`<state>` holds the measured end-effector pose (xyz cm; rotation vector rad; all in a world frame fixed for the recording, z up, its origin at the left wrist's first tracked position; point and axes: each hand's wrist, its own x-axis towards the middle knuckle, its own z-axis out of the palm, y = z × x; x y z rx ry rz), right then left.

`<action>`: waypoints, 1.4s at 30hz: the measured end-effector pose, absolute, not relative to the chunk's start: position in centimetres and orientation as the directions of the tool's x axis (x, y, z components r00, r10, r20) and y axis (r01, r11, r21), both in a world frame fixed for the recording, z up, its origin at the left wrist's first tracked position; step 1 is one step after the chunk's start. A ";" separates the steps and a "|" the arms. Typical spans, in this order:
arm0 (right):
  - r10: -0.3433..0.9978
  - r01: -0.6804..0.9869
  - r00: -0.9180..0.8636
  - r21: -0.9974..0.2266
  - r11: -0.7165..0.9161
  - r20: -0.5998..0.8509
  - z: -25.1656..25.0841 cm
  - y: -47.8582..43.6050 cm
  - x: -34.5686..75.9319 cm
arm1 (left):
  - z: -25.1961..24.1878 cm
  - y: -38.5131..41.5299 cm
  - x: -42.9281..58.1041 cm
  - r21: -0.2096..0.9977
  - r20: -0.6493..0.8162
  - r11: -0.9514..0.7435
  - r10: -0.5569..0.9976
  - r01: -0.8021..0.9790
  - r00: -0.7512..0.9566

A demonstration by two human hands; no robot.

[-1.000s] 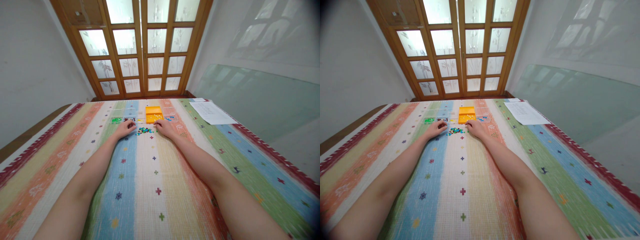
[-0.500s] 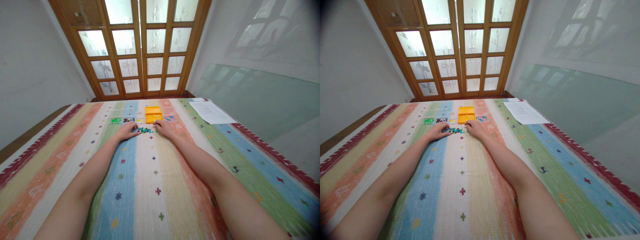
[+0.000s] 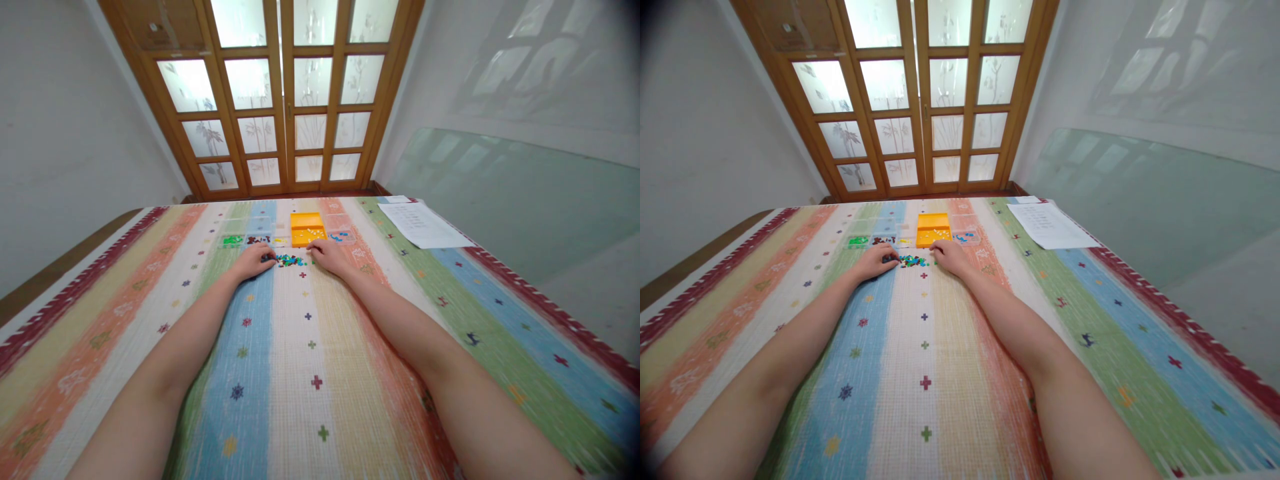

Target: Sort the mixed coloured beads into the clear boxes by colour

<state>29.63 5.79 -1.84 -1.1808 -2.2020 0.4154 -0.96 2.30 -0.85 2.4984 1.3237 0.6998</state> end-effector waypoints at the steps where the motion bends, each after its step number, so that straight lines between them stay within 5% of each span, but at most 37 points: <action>1: 0.831 0.643 -0.425 -0.526 0.556 0.359 -1.8 5.8 29.6 | -0.9 2.3 -0.8 0.410 0.306 -0.568 0.823 0.713 0.480; 10: 0.832 0.651 -0.420 -0.518 0.555 0.362 -1.8 5.7 29.6 | -1.2 2.1 0.3 0.442 0.355 -0.555 0.830 0.705 0.430; 27: 0.835 0.643 -0.419 -0.533 0.550 0.357 -1.8 5.7 29.7 | -2.6 4.6 -2.1 0.855 0.399 -0.305 0.904 0.419 -0.157; 35: 0.818 0.624 -0.430 -0.529 0.575 0.382 -1.9 5.8 29.7 | -3.6 5.4 -3.1 0.919 0.350 -0.266 0.892 0.292 -0.287; 42: 0.821 0.640 -0.434 -0.514 0.570 0.370 -1.9 5.9 29.7 | -3.4 5.3 -3.2 0.898 0.332 -0.218 0.905 0.383 -0.264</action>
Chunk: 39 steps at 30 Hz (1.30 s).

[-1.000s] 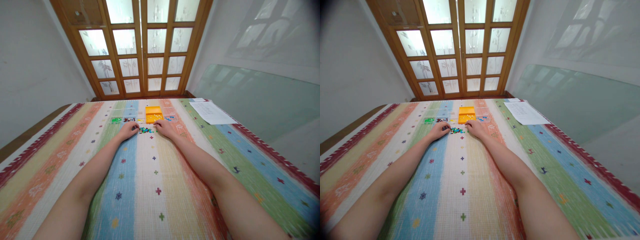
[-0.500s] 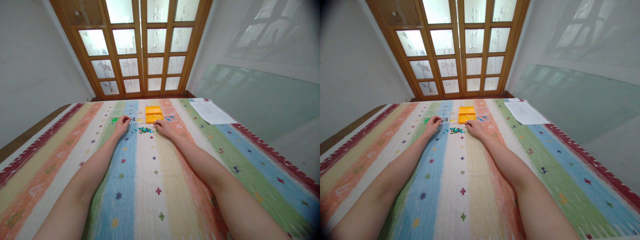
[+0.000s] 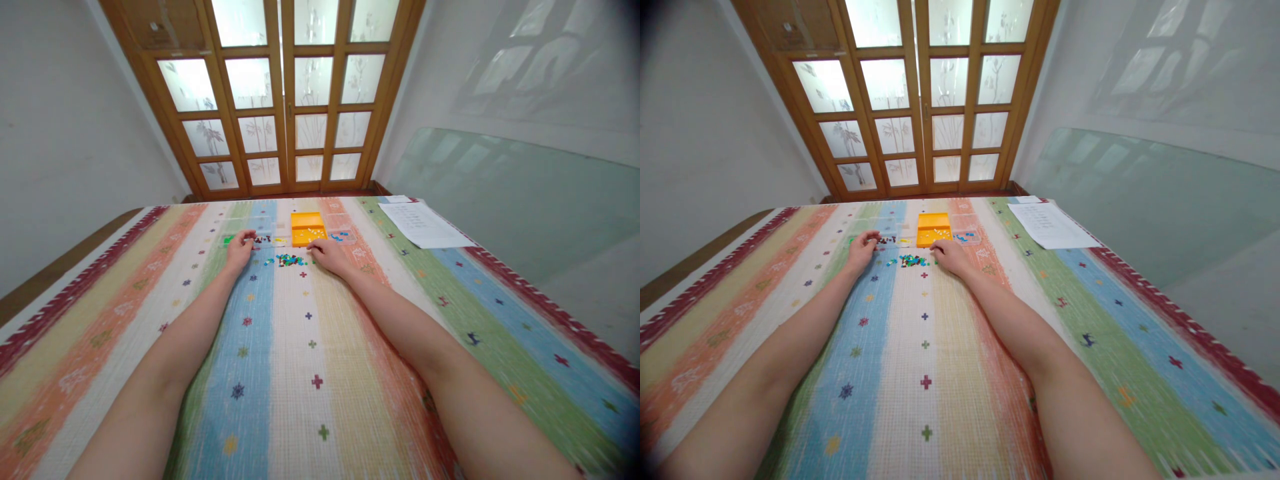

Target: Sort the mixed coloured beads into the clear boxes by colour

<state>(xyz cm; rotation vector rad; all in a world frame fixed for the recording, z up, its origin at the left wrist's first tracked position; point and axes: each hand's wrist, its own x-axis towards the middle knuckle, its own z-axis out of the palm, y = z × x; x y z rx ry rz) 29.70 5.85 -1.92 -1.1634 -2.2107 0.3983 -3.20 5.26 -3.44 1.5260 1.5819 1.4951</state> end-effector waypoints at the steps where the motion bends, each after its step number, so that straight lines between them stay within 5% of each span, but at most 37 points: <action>1: 0.821 0.639 -0.435 -0.515 0.571 0.370 -1.9 5.8 29.7 | -3.2 5.0 -3.2 0.880 0.342 -0.222 0.910 0.420 -0.236; 8: 0.812 0.623 -0.437 -0.521 0.583 0.386 -2.1 6.0 29.7 | -0.9 2.8 -3.1 0.641 0.239 -0.390 0.920 0.661 0.311; 14: 0.811 0.612 -0.438 -0.532 0.585 0.388 -2.1 6.0 29.7 | 0.7 2.4 -2.7 0.587 0.138 -0.458 0.869 0.668 0.475; 19: 0.813 0.619 -0.434 -0.528 0.582 0.387 -2.3 6.1 29.7 | 0.7 2.2 -2.5 0.571 0.161 -0.474 0.865 0.670 0.475; 39: 0.826 0.642 -0.426 -0.519 0.564 0.370 -2.5 6.2 29.4 | -0.9 5.0 4.2 0.842 0.330 -0.366 0.931 0.396 0.157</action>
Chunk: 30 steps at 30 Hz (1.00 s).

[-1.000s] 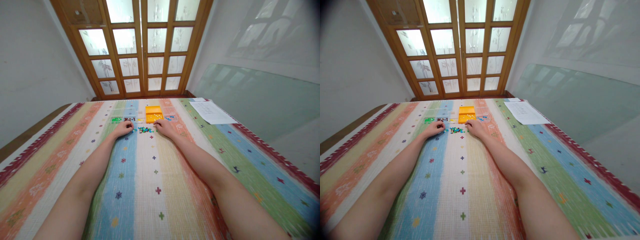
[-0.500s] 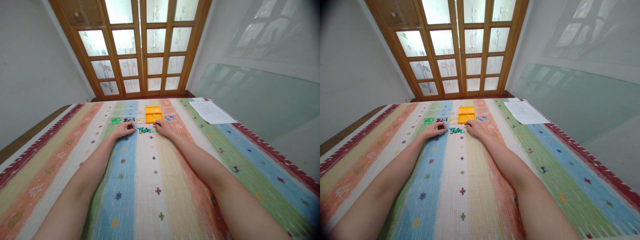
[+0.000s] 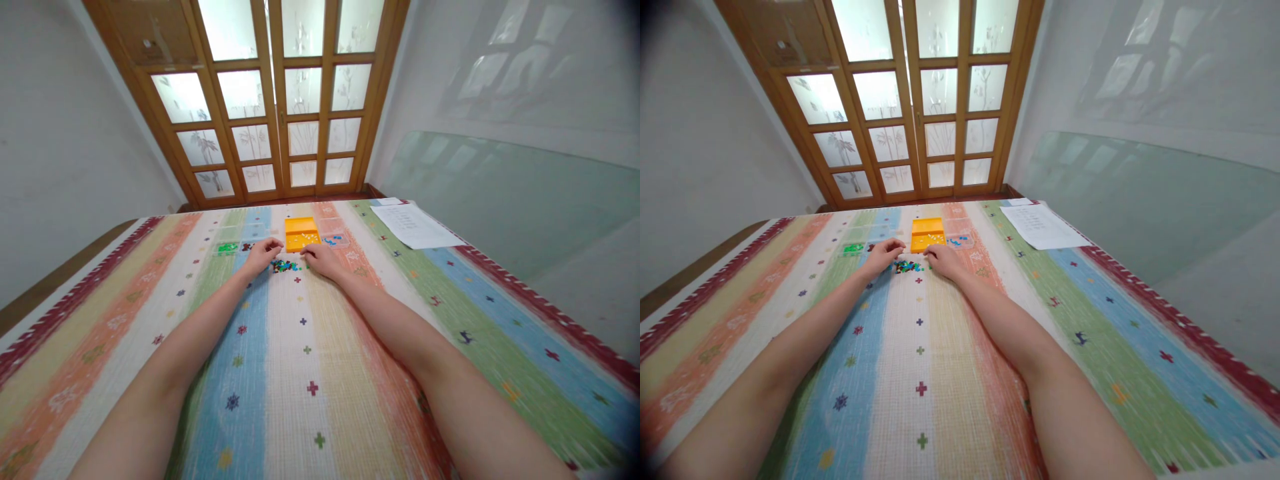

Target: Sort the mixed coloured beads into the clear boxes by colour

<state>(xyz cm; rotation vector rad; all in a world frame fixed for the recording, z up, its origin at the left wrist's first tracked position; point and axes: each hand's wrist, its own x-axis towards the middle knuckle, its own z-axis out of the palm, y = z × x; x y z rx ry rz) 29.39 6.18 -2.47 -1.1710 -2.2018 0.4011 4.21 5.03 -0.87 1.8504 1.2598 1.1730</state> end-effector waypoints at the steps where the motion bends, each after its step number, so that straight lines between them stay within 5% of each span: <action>1: 0.828 0.645 -0.424 -0.519 0.560 0.367 -2.5 6.2 29.4 | -0.8 5.5 4.7 0.845 0.326 -0.354 0.935 0.401 0.139; 11: 0.830 0.638 -0.425 -0.531 0.557 0.360 -2.3 6.2 29.5 | 0.5 9.1 6.6 0.842 0.264 -0.306 0.952 0.443 0.156; 21: 0.824 0.646 -0.434 -0.512 0.566 0.363 -2.1 6.0 29.4 | 0.3 5.8 0.0 0.655 0.276 -0.316 0.946 0.686 0.173; 30: 0.825 0.650 -0.437 -0.509 0.564 0.357 -2.1 5.8 29.6 | -0.5 2.9 -3.8 0.532 0.207 -0.496 0.862 0.687 0.462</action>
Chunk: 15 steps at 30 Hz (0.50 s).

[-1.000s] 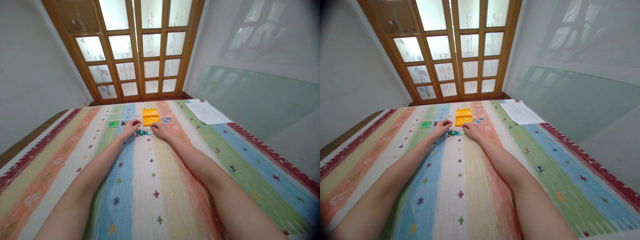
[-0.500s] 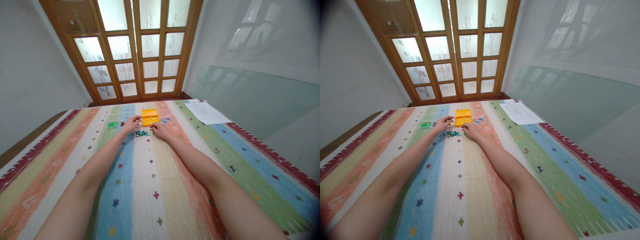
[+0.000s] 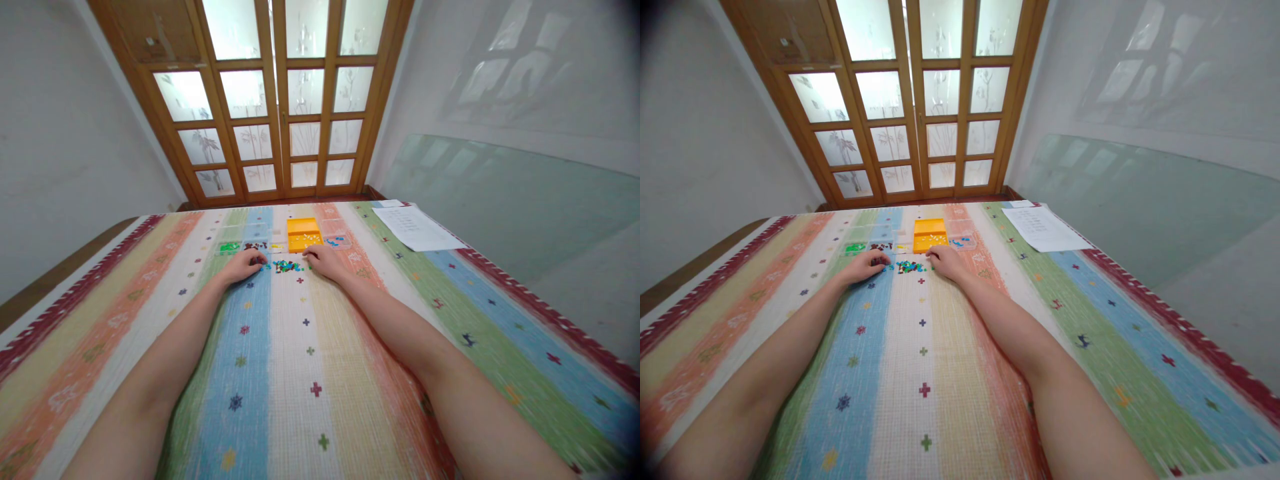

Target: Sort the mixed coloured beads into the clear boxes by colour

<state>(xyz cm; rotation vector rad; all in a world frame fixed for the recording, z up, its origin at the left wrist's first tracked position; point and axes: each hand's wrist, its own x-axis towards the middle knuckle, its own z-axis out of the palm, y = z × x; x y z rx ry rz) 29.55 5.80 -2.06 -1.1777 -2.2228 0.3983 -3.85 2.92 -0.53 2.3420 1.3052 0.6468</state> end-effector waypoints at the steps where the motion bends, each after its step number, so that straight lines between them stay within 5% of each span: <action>1: 0.825 0.649 -0.438 -0.510 0.565 0.357 -2.1 5.8 29.6 | -0.5 2.8 -3.9 0.520 0.206 -0.515 0.850 0.681 0.484; 15: 0.824 0.643 -0.434 -0.515 0.567 0.364 -2.5 6.1 29.6 | -1.0 1.6 -1.8 0.400 0.277 -0.477 0.877 0.783 0.393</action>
